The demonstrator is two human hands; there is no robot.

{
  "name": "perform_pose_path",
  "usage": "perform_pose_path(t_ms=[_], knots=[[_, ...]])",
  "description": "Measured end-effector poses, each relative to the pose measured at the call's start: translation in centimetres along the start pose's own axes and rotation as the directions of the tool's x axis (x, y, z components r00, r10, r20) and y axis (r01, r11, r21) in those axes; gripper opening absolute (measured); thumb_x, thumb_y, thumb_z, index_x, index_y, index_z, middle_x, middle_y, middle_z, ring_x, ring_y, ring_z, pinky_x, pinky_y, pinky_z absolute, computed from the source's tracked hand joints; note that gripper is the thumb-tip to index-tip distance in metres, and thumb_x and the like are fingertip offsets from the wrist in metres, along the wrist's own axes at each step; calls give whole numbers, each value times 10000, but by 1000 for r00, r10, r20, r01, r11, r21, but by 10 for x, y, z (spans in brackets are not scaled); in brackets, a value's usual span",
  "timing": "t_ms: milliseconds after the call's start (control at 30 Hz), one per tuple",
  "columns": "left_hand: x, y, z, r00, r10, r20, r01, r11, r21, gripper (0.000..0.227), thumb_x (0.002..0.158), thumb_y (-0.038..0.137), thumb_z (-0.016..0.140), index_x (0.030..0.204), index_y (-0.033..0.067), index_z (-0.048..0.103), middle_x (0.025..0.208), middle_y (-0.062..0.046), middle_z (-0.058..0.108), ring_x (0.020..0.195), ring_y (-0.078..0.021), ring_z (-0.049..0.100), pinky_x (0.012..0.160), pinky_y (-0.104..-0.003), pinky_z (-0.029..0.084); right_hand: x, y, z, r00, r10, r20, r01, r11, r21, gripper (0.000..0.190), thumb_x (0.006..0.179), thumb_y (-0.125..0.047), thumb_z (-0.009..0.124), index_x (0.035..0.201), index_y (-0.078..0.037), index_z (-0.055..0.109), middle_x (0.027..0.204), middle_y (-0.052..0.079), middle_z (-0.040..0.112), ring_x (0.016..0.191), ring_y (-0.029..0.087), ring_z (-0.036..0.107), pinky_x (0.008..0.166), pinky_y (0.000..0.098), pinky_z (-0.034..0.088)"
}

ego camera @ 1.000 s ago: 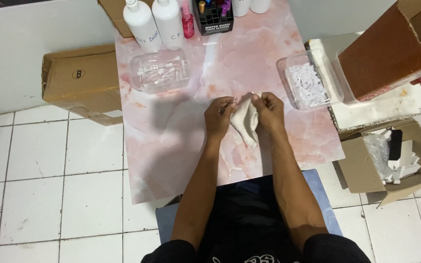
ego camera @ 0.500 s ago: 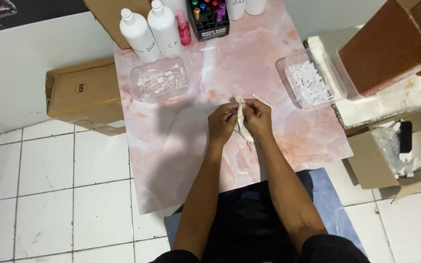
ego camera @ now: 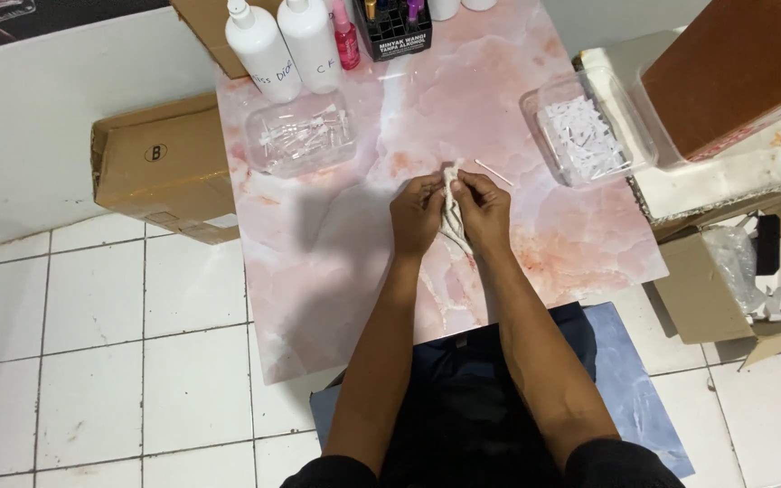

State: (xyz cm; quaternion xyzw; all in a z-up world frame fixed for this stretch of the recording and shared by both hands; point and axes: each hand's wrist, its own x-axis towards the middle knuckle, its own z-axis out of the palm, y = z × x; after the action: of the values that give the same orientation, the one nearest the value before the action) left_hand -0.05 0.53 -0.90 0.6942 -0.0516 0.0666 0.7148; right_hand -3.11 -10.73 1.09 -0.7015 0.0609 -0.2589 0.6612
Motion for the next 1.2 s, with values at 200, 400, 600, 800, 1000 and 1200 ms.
perform_pose_path(t_ms=[200, 400, 600, 800, 1000, 1200], knots=[[-1, 4, -6, 992, -35, 119, 46, 995, -88, 237, 892, -45, 735, 1115, 34, 754, 970, -181, 763, 925, -241, 754, 767, -341, 634, 11, 26, -4, 991, 130, 17, -130, 992, -9, 68, 971, -71, 715, 969, -30, 769, 739, 46, 646, 727, 104, 568, 647, 267, 461], [4, 4, -7, 993, 44, 107, -40, 999, -36, 264, 875, -65, 714, 1123, 14, 753, 1095, -158, 645, 949, -289, 733, 808, -357, 641, 2, 2, 0, 999, -36, 17, 36, 999, -32, 113, 997, -15, 665, 1038, 14, 767, 954, 164, 717, 899, 165, 625, 798, 331, 519], [3, -2, -10, 992, 79, 99, -80, 997, 3, 249, 916, 47, 743, 1165, 32, 746, 1030, -163, 684, 926, -304, 745, 759, -346, 636, 3, 11, 2, 996, -82, 34, 84, 995, -48, 147, 927, -4, 762, 1071, 19, 775, 964, 154, 690, 918, 170, 626, 820, 326, 511], [4, 2, -8, 992, 124, 24, -125, 990, 67, 242, 933, 146, 764, 1166, 77, 753, 958, -167, 738, 886, -284, 751, 765, -368, 618, -2, -10, 8, 999, 25, -25, -24, 1000, 16, 185, 957, 5, 703, 1132, 34, 755, 840, 43, 655, 818, 106, 573, 772, 285, 503], [3, 8, -3, 999, 39, -11, -39, 998, -46, 216, 942, 92, 752, 1151, 37, 744, 1007, -188, 758, 919, -287, 760, 784, -379, 628, 4, -10, 10, 999, 52, -13, -52, 998, 44, 121, 985, -32, 705, 1079, -19, 781, 785, 23, 661, 766, 64, 574, 722, 238, 494], [1, 14, -5, 995, -83, 60, 90, 988, -128, 258, 890, -64, 736, 1131, 28, 742, 995, -171, 753, 938, -255, 753, 812, -355, 629, 15, 7, 2, 996, 76, 36, -78, 995, 57, 90, 932, -7, 763, 1021, -5, 784, 785, 74, 672, 738, 82, 578, 693, 258, 493]])
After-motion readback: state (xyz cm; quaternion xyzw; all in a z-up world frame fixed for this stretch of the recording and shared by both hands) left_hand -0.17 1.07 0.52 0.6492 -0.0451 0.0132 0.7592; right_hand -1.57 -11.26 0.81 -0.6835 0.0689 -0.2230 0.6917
